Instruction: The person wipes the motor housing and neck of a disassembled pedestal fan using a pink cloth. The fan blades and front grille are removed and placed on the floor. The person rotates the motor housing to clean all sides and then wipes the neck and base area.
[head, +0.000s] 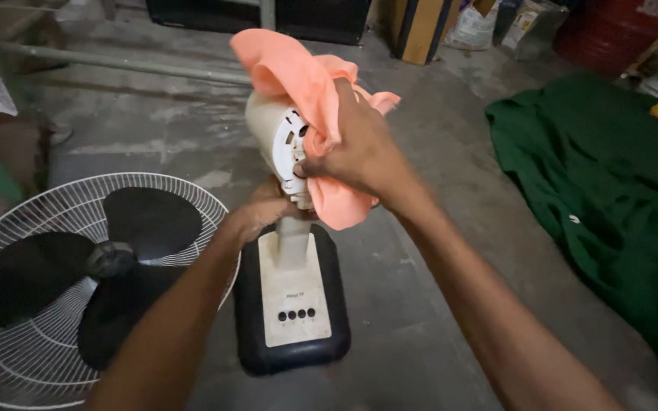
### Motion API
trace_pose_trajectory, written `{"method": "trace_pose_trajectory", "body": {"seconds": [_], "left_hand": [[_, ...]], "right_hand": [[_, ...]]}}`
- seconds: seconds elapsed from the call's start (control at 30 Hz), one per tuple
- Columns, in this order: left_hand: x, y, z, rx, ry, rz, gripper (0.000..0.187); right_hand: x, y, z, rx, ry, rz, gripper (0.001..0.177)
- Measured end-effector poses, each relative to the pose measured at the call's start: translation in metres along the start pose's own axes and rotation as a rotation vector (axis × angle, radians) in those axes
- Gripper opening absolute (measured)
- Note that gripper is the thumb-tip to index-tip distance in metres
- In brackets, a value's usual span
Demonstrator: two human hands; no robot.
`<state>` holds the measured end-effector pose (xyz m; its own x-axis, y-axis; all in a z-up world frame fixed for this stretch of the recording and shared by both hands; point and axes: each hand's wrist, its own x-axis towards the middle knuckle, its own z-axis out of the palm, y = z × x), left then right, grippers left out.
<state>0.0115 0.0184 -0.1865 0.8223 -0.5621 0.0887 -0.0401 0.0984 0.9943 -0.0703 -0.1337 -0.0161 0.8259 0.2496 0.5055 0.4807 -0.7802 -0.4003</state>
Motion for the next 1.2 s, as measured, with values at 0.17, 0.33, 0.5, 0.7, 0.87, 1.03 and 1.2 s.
{"method": "trace_pose_trajectory", "body": {"seconds": [0.17,0.33,0.5,0.7,0.87,1.03,1.2], "left_hand": [[0.003,-0.017,0.009,0.062,0.138,0.153,0.065],[0.014,-0.041,0.022,-0.098,0.252,0.338,0.064],[0.022,-0.062,0.046,0.17,0.64,0.266,0.049],[0.005,-0.05,0.062,0.167,0.8,0.336,0.059],[-0.014,-0.02,0.009,-0.025,0.106,0.171,0.059],[-0.013,-0.025,-0.001,0.155,0.137,0.165,0.045],[-0.005,-0.056,0.046,0.303,0.557,0.549,0.061]], "right_hand": [[0.003,0.02,-0.008,0.11,-0.085,-0.135,0.099],[0.01,0.028,-0.023,0.09,-0.191,-0.205,0.101],[0.011,0.023,-0.03,0.06,-0.214,-0.207,0.104],[0.008,0.022,-0.034,0.114,-0.159,-0.203,0.074],[0.014,0.026,-0.043,0.607,0.027,0.064,0.033],[0.016,0.017,-0.036,0.505,-0.039,-0.046,0.039],[0.015,0.002,-0.022,0.437,-0.263,-0.035,0.045]]}}
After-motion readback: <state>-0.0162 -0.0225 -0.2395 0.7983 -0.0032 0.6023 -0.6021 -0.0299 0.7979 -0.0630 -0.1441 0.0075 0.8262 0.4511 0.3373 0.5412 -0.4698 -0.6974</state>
